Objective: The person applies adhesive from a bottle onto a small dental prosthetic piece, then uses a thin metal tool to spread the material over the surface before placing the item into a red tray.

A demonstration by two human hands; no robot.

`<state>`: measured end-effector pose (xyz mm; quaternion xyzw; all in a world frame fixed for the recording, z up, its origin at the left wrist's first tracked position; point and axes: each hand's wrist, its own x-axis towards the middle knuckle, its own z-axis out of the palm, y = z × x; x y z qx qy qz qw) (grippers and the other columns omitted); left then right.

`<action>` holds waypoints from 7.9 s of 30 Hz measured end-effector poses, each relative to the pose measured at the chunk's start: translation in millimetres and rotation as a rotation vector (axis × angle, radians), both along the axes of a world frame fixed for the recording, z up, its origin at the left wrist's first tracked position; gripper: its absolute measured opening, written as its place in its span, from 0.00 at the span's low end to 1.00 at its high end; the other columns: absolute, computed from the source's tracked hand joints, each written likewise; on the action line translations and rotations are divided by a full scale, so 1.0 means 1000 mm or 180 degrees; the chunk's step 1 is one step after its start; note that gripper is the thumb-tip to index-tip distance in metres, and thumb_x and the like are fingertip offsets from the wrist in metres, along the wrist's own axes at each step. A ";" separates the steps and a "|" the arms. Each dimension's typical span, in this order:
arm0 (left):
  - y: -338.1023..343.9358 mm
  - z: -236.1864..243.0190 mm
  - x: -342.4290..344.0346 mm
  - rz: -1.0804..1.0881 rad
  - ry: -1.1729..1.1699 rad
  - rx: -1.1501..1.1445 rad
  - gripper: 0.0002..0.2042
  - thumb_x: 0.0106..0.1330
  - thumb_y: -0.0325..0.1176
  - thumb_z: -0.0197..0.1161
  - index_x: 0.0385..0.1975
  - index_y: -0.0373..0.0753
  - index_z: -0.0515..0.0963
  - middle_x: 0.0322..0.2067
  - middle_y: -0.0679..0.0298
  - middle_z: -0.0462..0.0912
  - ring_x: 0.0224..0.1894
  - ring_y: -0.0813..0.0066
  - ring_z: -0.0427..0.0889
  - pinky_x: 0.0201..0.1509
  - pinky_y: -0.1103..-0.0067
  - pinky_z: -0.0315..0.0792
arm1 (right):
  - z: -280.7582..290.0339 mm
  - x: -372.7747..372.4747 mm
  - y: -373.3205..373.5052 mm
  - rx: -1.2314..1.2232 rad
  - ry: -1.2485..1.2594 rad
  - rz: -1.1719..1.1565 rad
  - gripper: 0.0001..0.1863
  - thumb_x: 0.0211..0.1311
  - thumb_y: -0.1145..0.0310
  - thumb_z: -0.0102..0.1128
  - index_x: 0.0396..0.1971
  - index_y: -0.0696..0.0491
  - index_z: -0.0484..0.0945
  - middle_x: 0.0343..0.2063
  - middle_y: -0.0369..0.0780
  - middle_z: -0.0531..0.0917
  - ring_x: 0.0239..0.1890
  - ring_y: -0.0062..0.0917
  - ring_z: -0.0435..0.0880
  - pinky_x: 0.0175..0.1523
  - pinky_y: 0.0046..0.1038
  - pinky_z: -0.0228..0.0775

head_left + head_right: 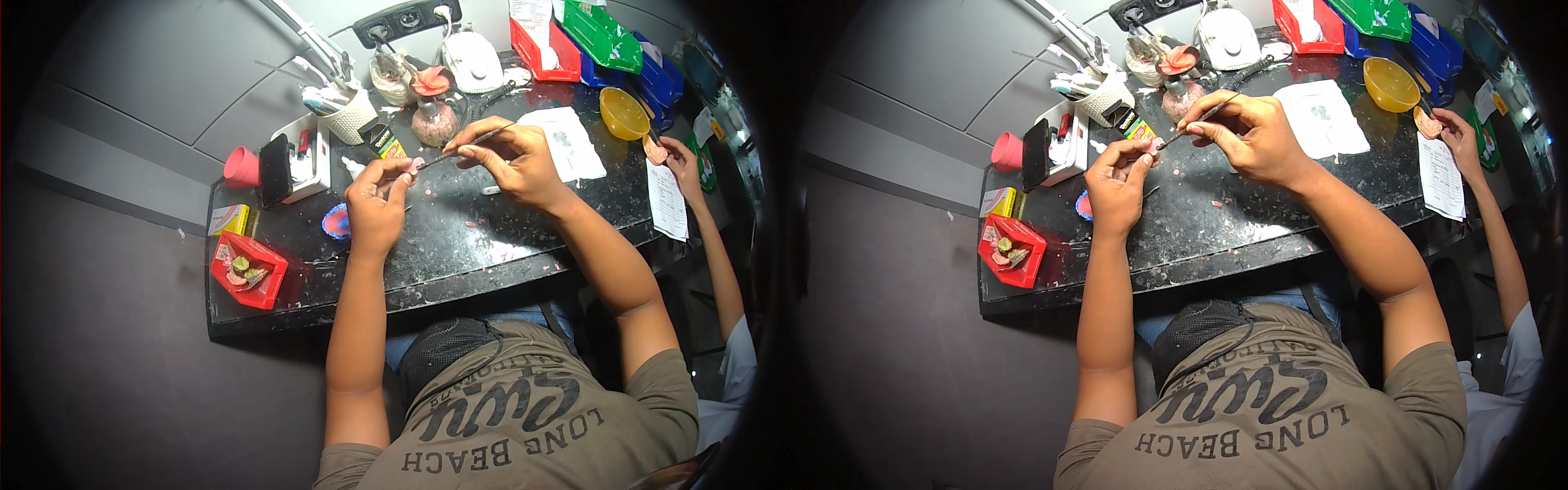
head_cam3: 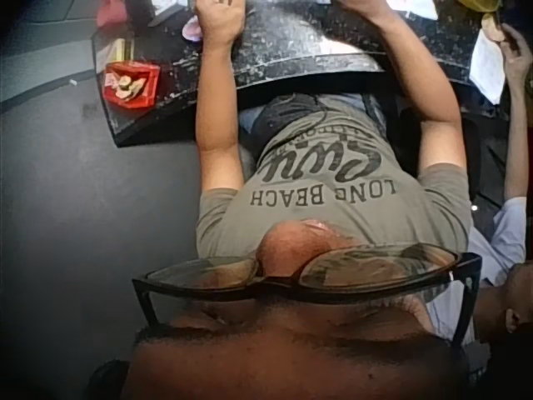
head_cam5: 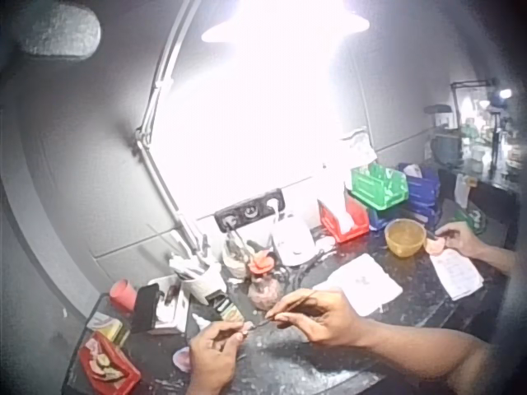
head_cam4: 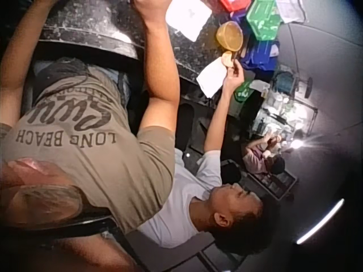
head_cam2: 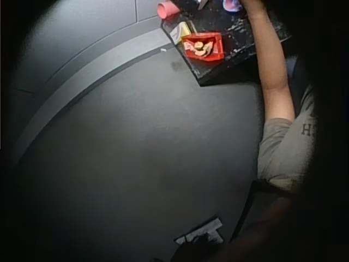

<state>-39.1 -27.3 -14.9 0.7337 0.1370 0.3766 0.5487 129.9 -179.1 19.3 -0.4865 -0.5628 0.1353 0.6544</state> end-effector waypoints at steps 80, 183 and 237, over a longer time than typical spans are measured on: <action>0.010 0.008 -0.006 -0.0634 -0.0645 -0.1200 0.11 0.63 0.17 0.62 0.45 0.26 0.74 0.39 0.50 0.83 0.39 0.62 0.86 0.47 0.70 0.82 | -0.006 -0.009 -0.005 0.0784 -0.0172 -0.0165 0.06 0.65 0.85 0.56 0.41 0.67 0.76 0.39 0.49 0.83 0.44 0.35 0.86 0.48 0.34 0.85; 0.004 0.006 0.001 0.0047 -0.0302 -0.0835 0.09 0.67 0.22 0.61 0.44 0.23 0.76 0.36 0.49 0.84 0.38 0.63 0.87 0.46 0.74 0.83 | -0.021 0.006 0.010 -0.0621 -0.0329 -0.0940 0.05 0.61 0.74 0.64 0.33 0.60 0.79 0.21 0.41 0.83 0.23 0.19 0.81 0.31 0.23 0.72; -0.009 -0.003 0.004 0.0732 -0.0992 0.3249 0.28 0.55 0.08 0.63 0.55 0.34 0.64 0.44 0.46 0.79 0.42 0.58 0.85 0.46 0.72 0.83 | -0.003 -0.009 -0.003 0.0616 0.0398 -0.0245 0.04 0.66 0.80 0.60 0.37 0.64 0.79 0.32 0.41 0.85 0.35 0.23 0.87 0.40 0.24 0.84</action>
